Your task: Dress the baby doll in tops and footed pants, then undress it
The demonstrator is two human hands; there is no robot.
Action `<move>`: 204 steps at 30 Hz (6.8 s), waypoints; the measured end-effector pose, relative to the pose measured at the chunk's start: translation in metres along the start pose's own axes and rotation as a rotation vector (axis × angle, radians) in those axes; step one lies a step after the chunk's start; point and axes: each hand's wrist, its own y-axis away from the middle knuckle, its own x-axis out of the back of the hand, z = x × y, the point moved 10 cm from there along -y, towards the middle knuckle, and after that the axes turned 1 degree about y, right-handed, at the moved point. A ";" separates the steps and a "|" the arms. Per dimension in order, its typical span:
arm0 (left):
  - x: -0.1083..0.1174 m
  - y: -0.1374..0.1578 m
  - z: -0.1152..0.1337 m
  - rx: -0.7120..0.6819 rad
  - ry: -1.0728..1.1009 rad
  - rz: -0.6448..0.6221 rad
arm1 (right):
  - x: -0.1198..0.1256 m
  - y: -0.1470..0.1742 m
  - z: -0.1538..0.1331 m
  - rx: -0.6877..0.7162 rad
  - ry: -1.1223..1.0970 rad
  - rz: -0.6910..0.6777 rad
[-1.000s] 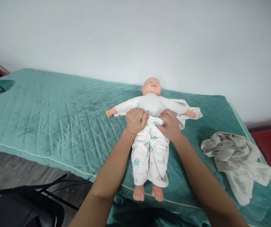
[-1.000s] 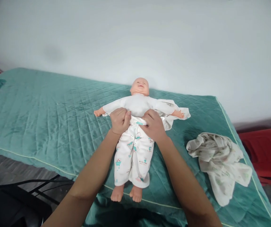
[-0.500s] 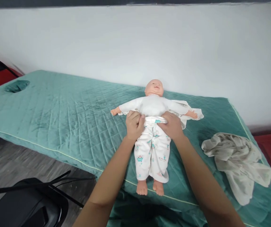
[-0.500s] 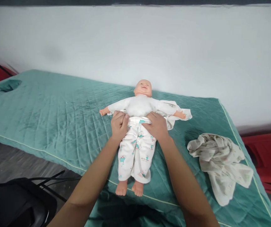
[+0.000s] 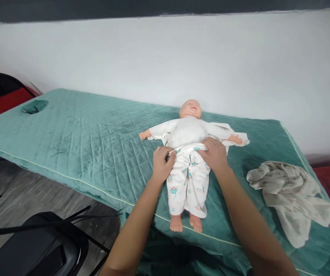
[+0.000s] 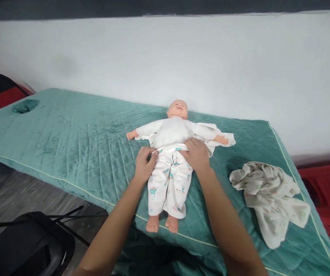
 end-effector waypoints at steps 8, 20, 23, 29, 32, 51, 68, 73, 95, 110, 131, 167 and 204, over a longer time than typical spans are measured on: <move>-0.007 0.006 0.001 -0.017 -0.002 -0.074 | 0.023 0.018 -0.024 0.081 0.015 0.088; -0.006 0.004 0.003 -0.007 0.042 -0.065 | 0.007 0.054 -0.009 -0.345 -0.220 -0.120; -0.007 -0.002 0.003 0.016 0.107 -0.046 | 0.003 0.051 0.003 -0.461 -0.366 -0.095; -0.018 -0.031 0.010 -0.077 0.092 -0.075 | -0.002 0.030 0.028 -0.547 -0.389 -0.117; -0.022 -0.041 0.005 -0.073 0.114 -0.055 | -0.007 0.019 0.034 -0.512 -0.322 -0.151; -0.016 -0.019 0.000 -0.007 0.131 -0.051 | 0.000 0.028 0.031 -0.439 -0.303 0.072; -0.008 0.017 0.005 -0.021 0.139 -0.076 | 0.005 0.070 -0.015 -0.438 -0.418 -0.212; -0.008 0.017 0.000 0.000 0.176 -0.078 | 0.002 0.067 -0.011 -0.467 -0.468 -0.196; 0.004 0.059 0.018 -0.010 0.111 -0.112 | 0.002 0.064 -0.004 -0.428 -0.428 -0.084; 0.004 0.060 0.013 -0.011 0.145 -0.093 | 0.024 0.093 -0.042 -0.466 -0.585 -0.188; 0.003 0.058 0.010 0.047 0.184 -0.088 | 0.007 0.099 -0.022 -0.646 -0.664 -0.193; 0.004 0.050 0.031 0.021 0.197 0.016 | 0.032 0.136 -0.088 -0.347 -0.422 -0.257; -0.007 0.096 0.036 -0.208 0.006 -0.251 | 0.015 0.112 -0.049 -0.448 -0.642 -0.246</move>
